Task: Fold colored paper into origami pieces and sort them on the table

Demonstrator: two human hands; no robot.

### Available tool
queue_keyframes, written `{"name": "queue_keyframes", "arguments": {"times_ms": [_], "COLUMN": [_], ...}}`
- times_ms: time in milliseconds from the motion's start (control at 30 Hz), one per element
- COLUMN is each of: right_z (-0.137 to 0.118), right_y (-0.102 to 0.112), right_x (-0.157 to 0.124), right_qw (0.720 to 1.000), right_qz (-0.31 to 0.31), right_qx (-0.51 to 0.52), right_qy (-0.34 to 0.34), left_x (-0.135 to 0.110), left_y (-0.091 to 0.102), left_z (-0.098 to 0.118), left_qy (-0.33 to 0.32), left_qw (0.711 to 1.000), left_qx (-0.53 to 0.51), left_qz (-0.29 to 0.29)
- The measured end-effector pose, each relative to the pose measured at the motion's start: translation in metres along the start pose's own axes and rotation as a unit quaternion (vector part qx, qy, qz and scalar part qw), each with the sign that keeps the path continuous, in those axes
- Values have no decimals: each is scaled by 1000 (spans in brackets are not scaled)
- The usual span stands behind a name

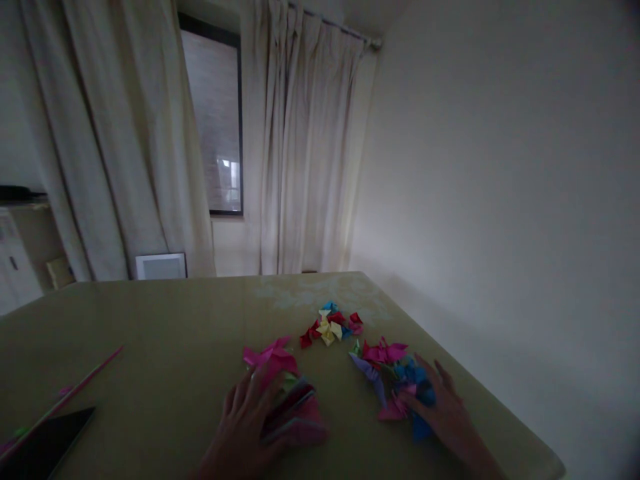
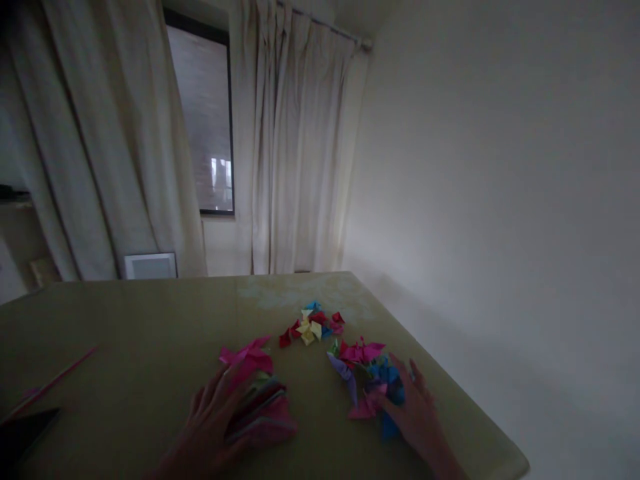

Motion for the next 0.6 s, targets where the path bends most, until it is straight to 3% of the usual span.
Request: {"name": "queue_keyframes", "arguments": {"times_ms": [133,300,467,600], "right_z": [-47,-114,-152,-192], "right_y": [-27,-55,-81,-109], "right_x": [36,94,150,169], "right_qw": [998,993,983,972], "right_qz": [-36,-100,-173,-218], "right_qx": [-10,-38,-36,-14], "right_qy": [40,48,44,89], "left_x": [9,5,-2,4], "left_y": [-4,-27,-85,-101], "left_z": [-15,-6,17,51], "left_qy": [51,12,-77,-134], "left_qw": [998,1000,996,988], "left_qx": [-6,-14,30,74], "left_qz": [-22,-24,-36,6]}}
Point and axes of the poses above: each hand's wrist, its own x-axis towards the middle knuckle, its own y-axis out of the back of the hand, z = x × y, the point moved 10 cm from there along x, towards the middle knuckle, and after that the axes turned 7 degrees about -z, right-handed, at the moved point
